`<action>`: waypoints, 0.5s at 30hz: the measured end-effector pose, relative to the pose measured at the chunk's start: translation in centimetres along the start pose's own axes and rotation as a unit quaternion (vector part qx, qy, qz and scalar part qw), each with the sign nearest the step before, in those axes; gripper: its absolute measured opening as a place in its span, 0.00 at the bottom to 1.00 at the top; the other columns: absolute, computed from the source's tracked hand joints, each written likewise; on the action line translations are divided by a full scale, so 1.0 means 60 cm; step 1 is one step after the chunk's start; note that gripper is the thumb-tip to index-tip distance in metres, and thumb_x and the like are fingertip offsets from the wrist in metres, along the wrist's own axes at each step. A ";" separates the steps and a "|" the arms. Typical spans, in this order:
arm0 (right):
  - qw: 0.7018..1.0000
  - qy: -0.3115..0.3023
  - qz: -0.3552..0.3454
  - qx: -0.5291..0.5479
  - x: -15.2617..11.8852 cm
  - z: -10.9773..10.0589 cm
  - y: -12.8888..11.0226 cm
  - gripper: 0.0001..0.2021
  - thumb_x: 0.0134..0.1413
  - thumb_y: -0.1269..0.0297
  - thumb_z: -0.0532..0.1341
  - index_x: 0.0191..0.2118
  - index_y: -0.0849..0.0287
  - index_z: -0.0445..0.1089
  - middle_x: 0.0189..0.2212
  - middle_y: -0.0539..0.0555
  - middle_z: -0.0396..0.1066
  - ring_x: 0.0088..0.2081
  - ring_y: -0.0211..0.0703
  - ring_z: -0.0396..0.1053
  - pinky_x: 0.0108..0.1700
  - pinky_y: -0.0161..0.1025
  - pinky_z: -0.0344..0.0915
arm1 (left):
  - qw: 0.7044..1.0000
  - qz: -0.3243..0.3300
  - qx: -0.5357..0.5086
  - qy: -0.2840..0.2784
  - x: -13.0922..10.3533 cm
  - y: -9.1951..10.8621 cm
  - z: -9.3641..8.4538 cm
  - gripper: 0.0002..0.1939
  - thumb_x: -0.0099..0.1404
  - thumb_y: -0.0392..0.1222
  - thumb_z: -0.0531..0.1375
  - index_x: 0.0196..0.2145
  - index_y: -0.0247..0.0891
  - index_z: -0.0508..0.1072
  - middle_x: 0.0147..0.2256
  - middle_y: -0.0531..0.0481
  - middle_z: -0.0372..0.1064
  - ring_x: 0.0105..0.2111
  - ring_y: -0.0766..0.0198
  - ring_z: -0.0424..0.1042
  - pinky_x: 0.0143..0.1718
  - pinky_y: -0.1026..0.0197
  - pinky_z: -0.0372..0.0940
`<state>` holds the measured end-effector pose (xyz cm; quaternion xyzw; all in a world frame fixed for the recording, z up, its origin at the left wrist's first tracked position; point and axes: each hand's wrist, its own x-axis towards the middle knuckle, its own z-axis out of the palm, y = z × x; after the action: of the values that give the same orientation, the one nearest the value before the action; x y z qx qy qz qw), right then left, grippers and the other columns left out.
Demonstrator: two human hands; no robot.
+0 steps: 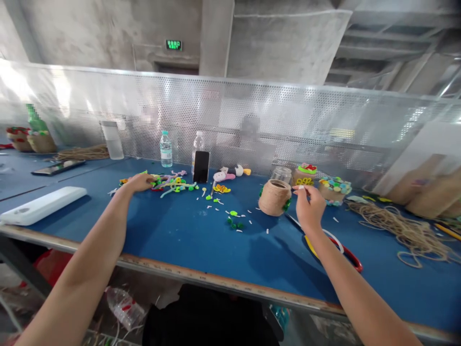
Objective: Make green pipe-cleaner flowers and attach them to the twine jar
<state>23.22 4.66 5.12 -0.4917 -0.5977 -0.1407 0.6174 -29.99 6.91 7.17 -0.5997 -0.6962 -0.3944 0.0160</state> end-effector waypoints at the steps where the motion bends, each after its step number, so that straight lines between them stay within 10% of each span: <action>1: 1.000 0.000 0.002 0.000 0.000 0.000 0.000 0.13 0.62 0.59 0.56 0.33 0.63 0.69 0.29 0.50 0.71 0.32 0.38 0.70 0.38 0.42 0.68 | 1.000 -0.010 0.017 -0.006 0.001 -0.003 -0.001 0.15 0.66 0.44 0.57 0.48 0.34 0.67 0.46 0.45 0.66 0.43 0.57 0.70 0.42 0.51 0.68; 15: 1.000 -0.004 -0.001 0.006 -0.003 -0.006 -0.032 0.12 0.61 0.59 0.56 0.34 0.63 0.69 0.33 0.51 0.70 0.38 0.42 0.69 0.45 0.47 0.65 | 0.994 -0.022 0.010 0.108 -0.004 0.004 -0.024 0.13 0.67 0.43 0.57 0.47 0.34 0.68 0.46 0.45 0.67 0.43 0.59 0.70 0.43 0.51 0.68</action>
<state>21.93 3.37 5.87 -0.4876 -0.6015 -0.1357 0.6181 -30.37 5.87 8.15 -0.5377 -0.7076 -0.4498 0.0886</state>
